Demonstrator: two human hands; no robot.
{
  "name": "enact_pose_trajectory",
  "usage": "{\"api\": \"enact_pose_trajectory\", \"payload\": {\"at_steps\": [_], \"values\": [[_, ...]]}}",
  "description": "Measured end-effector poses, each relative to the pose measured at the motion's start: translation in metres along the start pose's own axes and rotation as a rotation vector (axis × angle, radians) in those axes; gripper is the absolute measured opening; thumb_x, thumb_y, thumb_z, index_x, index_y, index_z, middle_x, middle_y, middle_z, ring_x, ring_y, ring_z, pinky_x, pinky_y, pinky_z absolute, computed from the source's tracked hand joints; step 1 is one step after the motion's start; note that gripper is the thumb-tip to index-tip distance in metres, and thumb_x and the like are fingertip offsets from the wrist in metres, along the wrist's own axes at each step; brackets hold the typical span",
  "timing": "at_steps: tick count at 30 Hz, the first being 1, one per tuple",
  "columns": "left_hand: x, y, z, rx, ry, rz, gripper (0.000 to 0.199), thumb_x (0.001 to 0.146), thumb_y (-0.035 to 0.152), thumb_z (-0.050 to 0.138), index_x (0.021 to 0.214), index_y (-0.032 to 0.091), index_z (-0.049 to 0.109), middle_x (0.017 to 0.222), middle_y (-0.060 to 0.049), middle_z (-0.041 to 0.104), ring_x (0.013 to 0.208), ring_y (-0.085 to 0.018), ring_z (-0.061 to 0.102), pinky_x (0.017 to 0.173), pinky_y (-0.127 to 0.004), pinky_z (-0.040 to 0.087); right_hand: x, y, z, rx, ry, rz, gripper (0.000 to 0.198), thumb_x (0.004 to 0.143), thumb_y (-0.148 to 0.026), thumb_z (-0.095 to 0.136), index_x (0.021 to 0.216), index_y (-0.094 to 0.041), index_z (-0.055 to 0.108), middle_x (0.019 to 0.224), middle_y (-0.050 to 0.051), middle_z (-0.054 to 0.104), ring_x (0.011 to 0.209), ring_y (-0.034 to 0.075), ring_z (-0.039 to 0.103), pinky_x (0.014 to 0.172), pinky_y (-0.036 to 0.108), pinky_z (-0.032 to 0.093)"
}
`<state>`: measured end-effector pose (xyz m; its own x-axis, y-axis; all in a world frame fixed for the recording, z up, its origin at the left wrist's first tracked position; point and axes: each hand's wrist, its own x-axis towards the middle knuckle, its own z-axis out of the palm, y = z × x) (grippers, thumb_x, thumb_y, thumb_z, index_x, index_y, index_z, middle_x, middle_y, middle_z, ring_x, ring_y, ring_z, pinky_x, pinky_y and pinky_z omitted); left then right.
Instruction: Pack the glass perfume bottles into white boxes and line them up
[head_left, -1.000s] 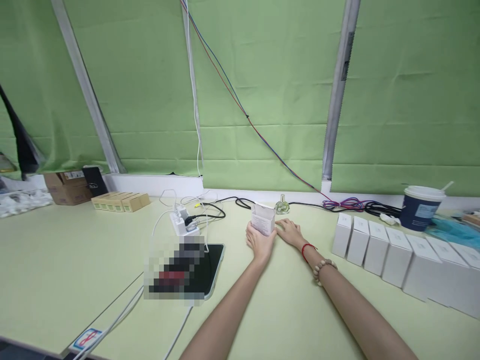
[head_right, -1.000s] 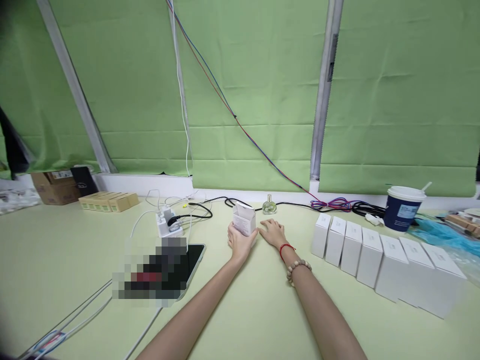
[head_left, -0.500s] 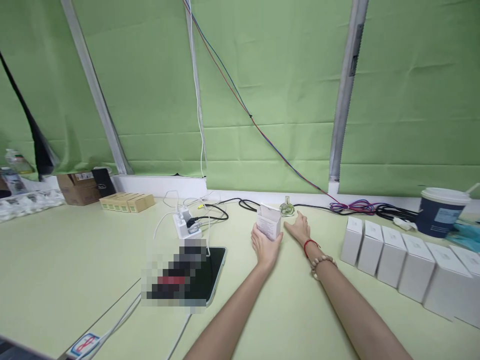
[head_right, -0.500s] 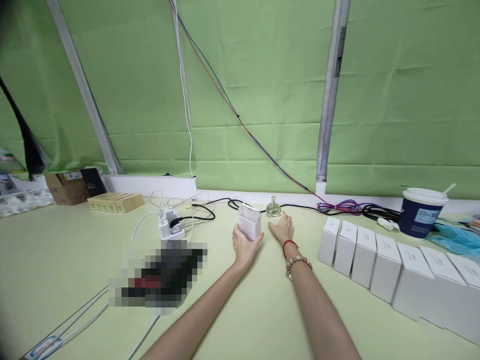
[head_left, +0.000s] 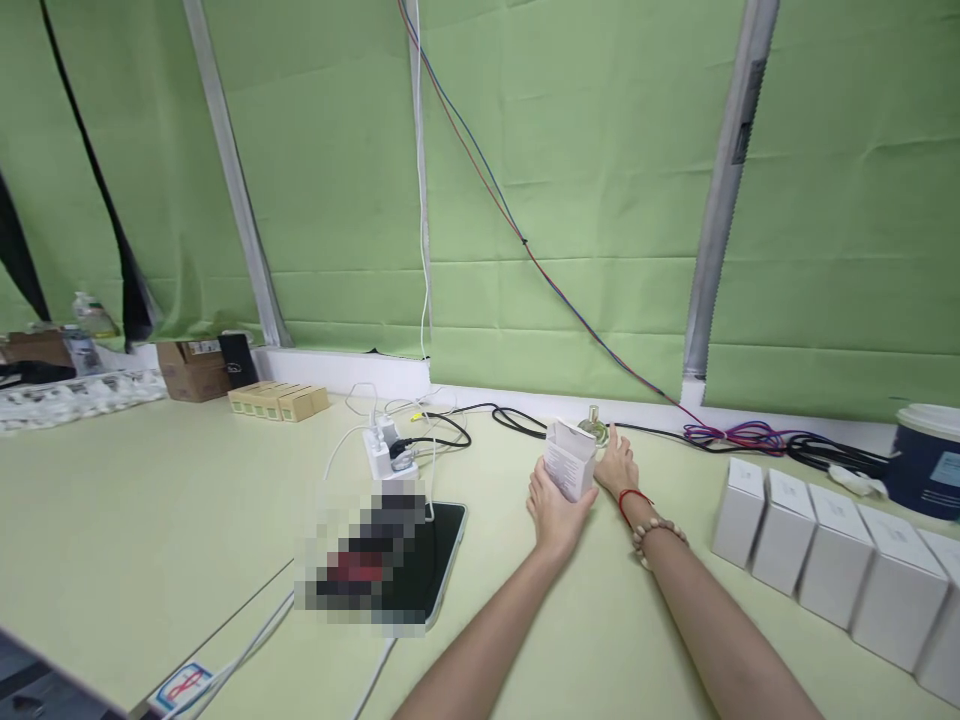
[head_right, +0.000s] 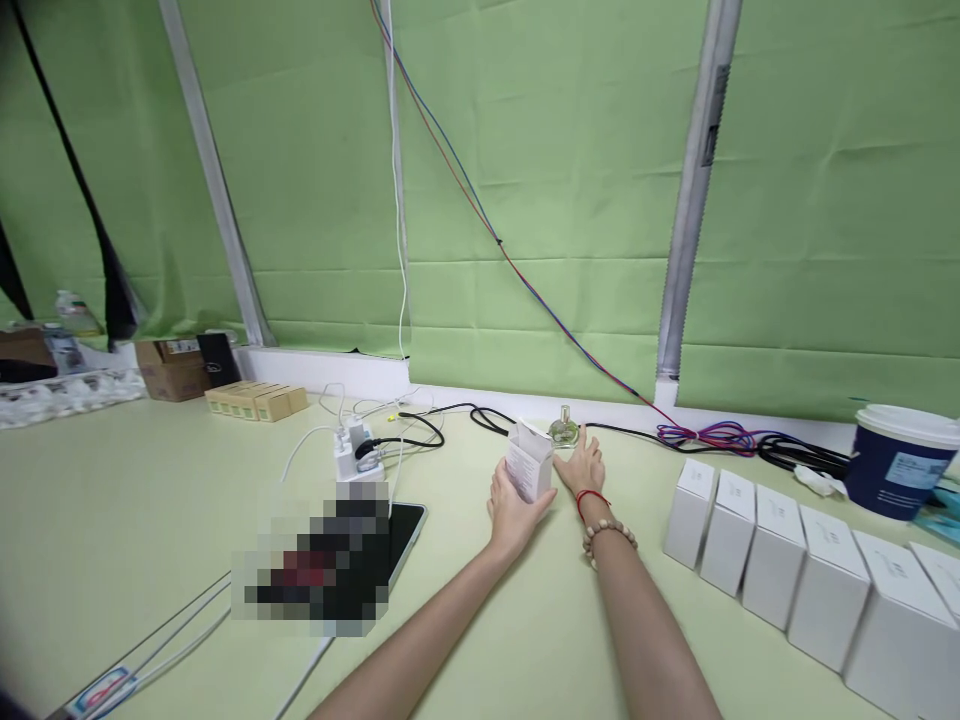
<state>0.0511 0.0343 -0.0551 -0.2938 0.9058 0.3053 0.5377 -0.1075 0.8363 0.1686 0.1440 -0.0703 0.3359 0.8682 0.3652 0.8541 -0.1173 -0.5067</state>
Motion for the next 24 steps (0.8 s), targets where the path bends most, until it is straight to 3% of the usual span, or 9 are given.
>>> {"api": "enact_pose_trajectory", "payload": {"at_steps": [8, 15, 19, 24], "values": [[-0.001, 0.000, -0.001, -0.018, -0.036, 0.032, 0.083, 0.058, 0.042, 0.067, 0.128, 0.021, 0.028, 0.131, -0.014, 0.043, 0.124, -0.028, 0.036, 0.099, -0.040, 0.025, -0.007, -0.003, -0.011, -0.020, -0.006, -0.056, 0.062, 0.082, -0.038, 0.042, 0.138, -0.017, 0.027, 0.120, 0.019, 0.041, 0.107, 0.031, 0.049, 0.085, 0.040, 0.039], [0.001, -0.001, 0.001, -0.038, -0.039, 0.031, 0.083, 0.056, 0.042, 0.069, 0.127, 0.022, 0.030, 0.130, -0.012, 0.044, 0.124, -0.027, 0.036, 0.099, -0.039, 0.026, -0.008, -0.004, -0.011, 0.030, 0.048, -0.139, 0.054, 0.079, -0.034, 0.047, 0.127, -0.012, 0.036, 0.116, 0.016, 0.043, 0.106, 0.027, 0.047, 0.084, 0.034, 0.040], [0.003, -0.003, 0.003, -0.028, -0.030, 0.036, 0.083, 0.056, 0.042, 0.069, 0.127, 0.022, 0.029, 0.131, -0.012, 0.044, 0.123, -0.027, 0.037, 0.098, -0.040, 0.027, -0.007, -0.002, -0.015, 0.044, 0.001, -0.224, 0.042, 0.078, -0.029, 0.046, 0.119, -0.017, 0.047, 0.121, 0.012, 0.044, 0.107, 0.025, 0.046, 0.084, 0.031, 0.039], [0.002, -0.002, 0.002, -0.032, -0.035, 0.044, 0.083, 0.057, 0.041, 0.069, 0.127, 0.022, 0.029, 0.130, -0.013, 0.044, 0.123, -0.027, 0.037, 0.098, -0.041, 0.028, -0.006, -0.001, -0.016, 0.067, -0.041, -0.208, 0.042, 0.078, -0.032, 0.045, 0.119, -0.023, 0.050, 0.128, 0.008, 0.041, 0.111, 0.023, 0.043, 0.087, 0.031, 0.037]]}}
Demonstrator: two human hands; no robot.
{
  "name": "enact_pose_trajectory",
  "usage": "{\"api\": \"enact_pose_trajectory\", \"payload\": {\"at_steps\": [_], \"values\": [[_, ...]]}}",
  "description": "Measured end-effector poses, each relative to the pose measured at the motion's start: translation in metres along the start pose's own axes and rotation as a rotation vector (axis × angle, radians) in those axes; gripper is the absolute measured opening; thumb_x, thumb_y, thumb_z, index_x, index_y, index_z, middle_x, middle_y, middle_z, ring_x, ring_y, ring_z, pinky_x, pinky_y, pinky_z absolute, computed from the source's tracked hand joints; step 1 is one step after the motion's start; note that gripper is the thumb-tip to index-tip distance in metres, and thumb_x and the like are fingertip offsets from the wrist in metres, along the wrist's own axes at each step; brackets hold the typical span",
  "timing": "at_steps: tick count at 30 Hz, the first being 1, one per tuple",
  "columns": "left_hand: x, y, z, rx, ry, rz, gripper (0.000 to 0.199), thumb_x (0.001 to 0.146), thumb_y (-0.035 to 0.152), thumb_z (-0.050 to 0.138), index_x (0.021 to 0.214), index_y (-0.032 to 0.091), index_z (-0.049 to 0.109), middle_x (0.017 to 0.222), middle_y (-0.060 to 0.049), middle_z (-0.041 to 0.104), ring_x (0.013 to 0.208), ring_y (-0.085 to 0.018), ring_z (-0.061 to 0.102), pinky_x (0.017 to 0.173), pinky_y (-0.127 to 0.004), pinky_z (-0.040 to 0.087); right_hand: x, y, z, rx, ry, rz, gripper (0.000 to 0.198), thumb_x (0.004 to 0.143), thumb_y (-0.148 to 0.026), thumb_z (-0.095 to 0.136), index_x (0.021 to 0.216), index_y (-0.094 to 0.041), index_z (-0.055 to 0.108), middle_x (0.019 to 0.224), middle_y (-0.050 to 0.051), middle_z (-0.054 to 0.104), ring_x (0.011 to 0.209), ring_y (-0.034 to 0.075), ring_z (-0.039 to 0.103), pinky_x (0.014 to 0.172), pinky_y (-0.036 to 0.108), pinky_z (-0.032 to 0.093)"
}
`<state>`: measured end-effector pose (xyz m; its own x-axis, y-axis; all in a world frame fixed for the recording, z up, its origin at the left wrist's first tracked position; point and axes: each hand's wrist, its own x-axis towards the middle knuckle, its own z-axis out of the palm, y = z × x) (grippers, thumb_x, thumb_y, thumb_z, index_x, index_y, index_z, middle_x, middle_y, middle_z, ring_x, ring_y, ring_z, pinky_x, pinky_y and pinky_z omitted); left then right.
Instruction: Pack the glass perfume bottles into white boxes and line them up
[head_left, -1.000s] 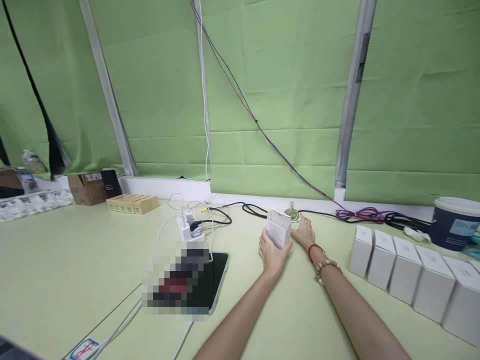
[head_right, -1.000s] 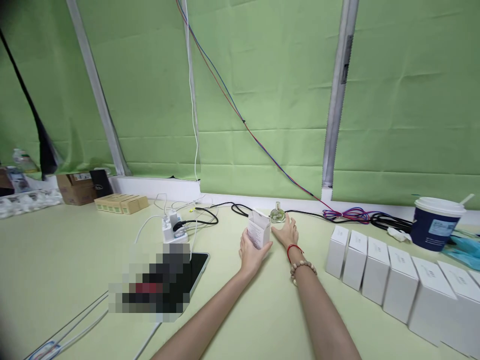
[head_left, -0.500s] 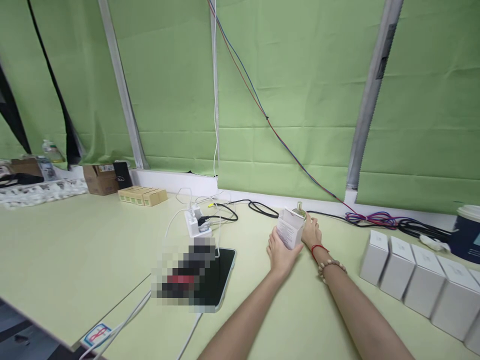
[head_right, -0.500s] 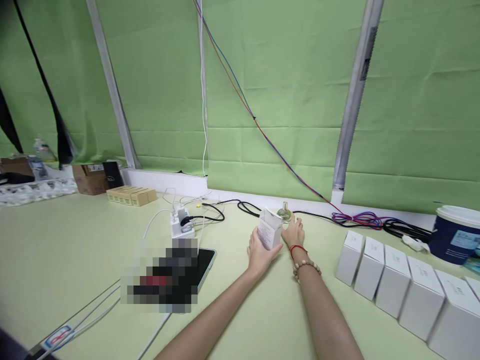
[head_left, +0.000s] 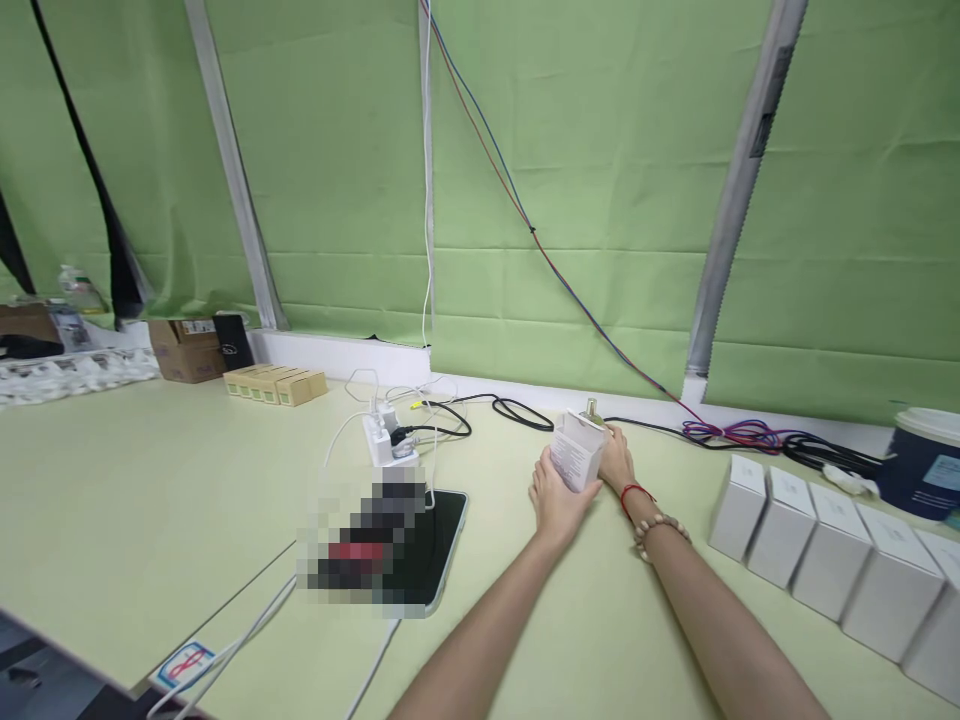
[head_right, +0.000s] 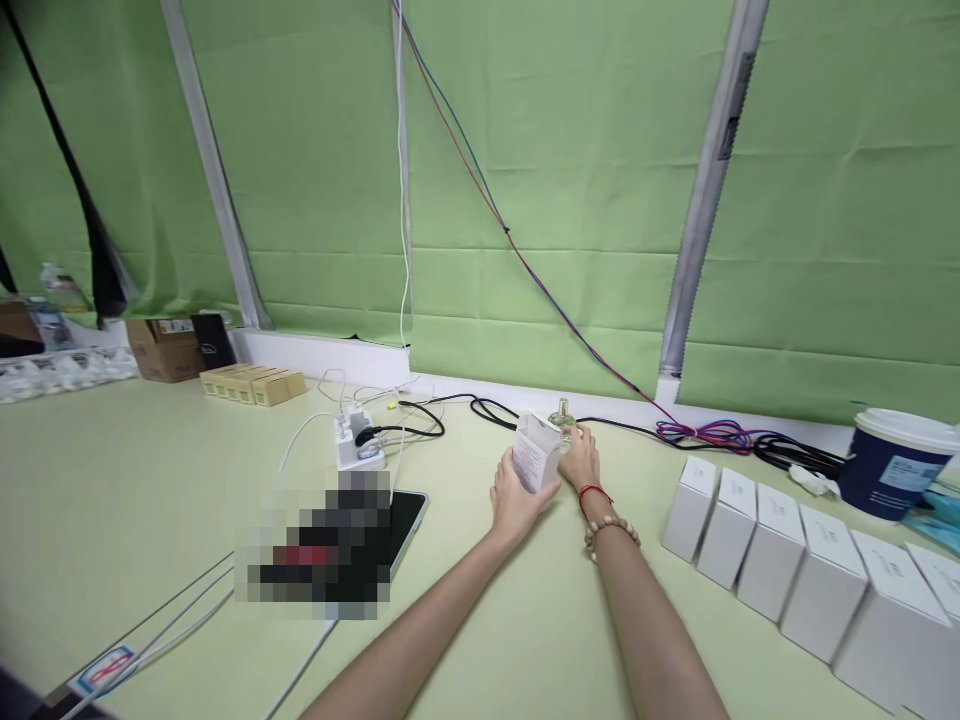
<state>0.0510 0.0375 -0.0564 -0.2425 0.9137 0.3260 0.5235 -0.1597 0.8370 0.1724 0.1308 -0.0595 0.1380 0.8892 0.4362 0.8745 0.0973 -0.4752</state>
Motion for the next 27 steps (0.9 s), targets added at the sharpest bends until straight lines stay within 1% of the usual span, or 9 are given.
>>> {"api": "enact_pose_trajectory", "payload": {"at_steps": [3, 5, 10, 13, 15, 18, 22, 24, 27], "values": [[0.000, 0.001, 0.000, 0.007, 0.007, 0.005, 0.083, 0.057, 0.041, 0.070, 0.126, 0.022, 0.030, 0.129, -0.013, 0.045, 0.122, -0.028, 0.038, 0.096, -0.041, 0.029, 0.000, 0.000, 0.001, -0.018, 0.027, -0.032, 0.041, 0.079, -0.029, 0.044, 0.118, -0.022, 0.052, 0.134, 0.007, 0.038, 0.114, 0.024, 0.040, 0.091, 0.033, 0.035], [0.000, 0.001, 0.000, 0.009, 0.009, 0.006, 0.083, 0.057, 0.041, 0.070, 0.126, 0.022, 0.030, 0.129, -0.013, 0.045, 0.121, -0.028, 0.038, 0.096, -0.041, 0.029, -0.001, 0.000, 0.001, -0.006, 0.036, -0.058, 0.042, 0.078, -0.028, 0.046, 0.119, -0.022, 0.052, 0.135, 0.007, 0.038, 0.113, 0.024, 0.041, 0.090, 0.033, 0.035], [0.000, 0.003, -0.001, 0.016, -0.006, 0.003, 0.083, 0.056, 0.041, 0.071, 0.126, 0.022, 0.031, 0.129, -0.012, 0.045, 0.121, -0.027, 0.039, 0.096, -0.040, 0.029, -0.003, -0.001, -0.005, 0.062, 0.091, -0.073, 0.036, 0.076, -0.025, 0.045, 0.109, -0.014, 0.057, 0.109, 0.011, 0.053, 0.101, 0.022, 0.048, 0.085, 0.030, 0.040], [-0.001, 0.005, -0.002, 0.022, -0.006, 0.011, 0.082, 0.055, 0.041, 0.071, 0.125, 0.023, 0.032, 0.129, -0.011, 0.046, 0.121, -0.027, 0.039, 0.095, -0.038, 0.030, -0.003, 0.000, -0.004, 0.063, 0.117, -0.101, 0.032, 0.076, -0.021, 0.043, 0.102, -0.012, 0.060, 0.109, 0.012, 0.052, 0.101, 0.022, 0.047, 0.087, 0.029, 0.040], [-0.001, 0.005, -0.003, 0.035, -0.006, 0.016, 0.082, 0.056, 0.042, 0.071, 0.125, 0.024, 0.031, 0.128, -0.011, 0.046, 0.121, -0.027, 0.039, 0.094, -0.037, 0.030, -0.002, 0.002, -0.002, 0.048, 0.102, -0.113, 0.031, 0.077, -0.021, 0.044, 0.101, -0.012, 0.061, 0.115, 0.014, 0.049, 0.104, 0.023, 0.046, 0.088, 0.031, 0.039], [-0.001, 0.005, -0.002, 0.058, -0.014, 0.027, 0.082, 0.057, 0.044, 0.070, 0.126, 0.024, 0.030, 0.128, -0.010, 0.046, 0.120, -0.026, 0.040, 0.094, -0.038, 0.030, 0.000, 0.003, 0.000, 0.010, 0.061, -0.137, 0.034, 0.078, -0.021, 0.045, 0.107, -0.013, 0.060, 0.118, 0.015, 0.049, 0.107, 0.024, 0.046, 0.091, 0.032, 0.037], [-0.001, 0.002, 0.000, 0.067, -0.009, 0.043, 0.081, 0.058, 0.045, 0.070, 0.126, 0.025, 0.030, 0.127, -0.010, 0.047, 0.119, -0.026, 0.040, 0.094, -0.038, 0.030, -0.002, -0.001, -0.004, -0.020, -0.062, -0.187, 0.037, 0.081, -0.023, 0.044, 0.115, -0.018, 0.056, 0.117, 0.012, 0.050, 0.110, 0.021, 0.045, 0.091, 0.029, 0.037], [0.000, 0.002, 0.000, 0.073, -0.009, 0.044, 0.082, 0.058, 0.046, 0.069, 0.126, 0.025, 0.030, 0.127, -0.010, 0.046, 0.119, -0.026, 0.040, 0.093, -0.038, 0.031, -0.004, -0.003, -0.008, -0.017, -0.107, -0.177, 0.037, 0.081, -0.024, 0.044, 0.116, -0.019, 0.056, 0.117, 0.013, 0.049, 0.110, 0.021, 0.045, 0.089, 0.028, 0.038], [-0.001, 0.003, 0.000, 0.082, -0.017, 0.043, 0.082, 0.058, 0.046, 0.069, 0.127, 0.024, 0.029, 0.128, -0.010, 0.046, 0.119, -0.026, 0.040, 0.094, -0.038, 0.031, -0.006, -0.006, -0.012, -0.033, -0.124, -0.127, 0.037, 0.082, -0.025, 0.042, 0.116, -0.018, 0.055, 0.116, 0.014, 0.048, 0.107, 0.022, 0.047, 0.087, 0.029, 0.039]]}}
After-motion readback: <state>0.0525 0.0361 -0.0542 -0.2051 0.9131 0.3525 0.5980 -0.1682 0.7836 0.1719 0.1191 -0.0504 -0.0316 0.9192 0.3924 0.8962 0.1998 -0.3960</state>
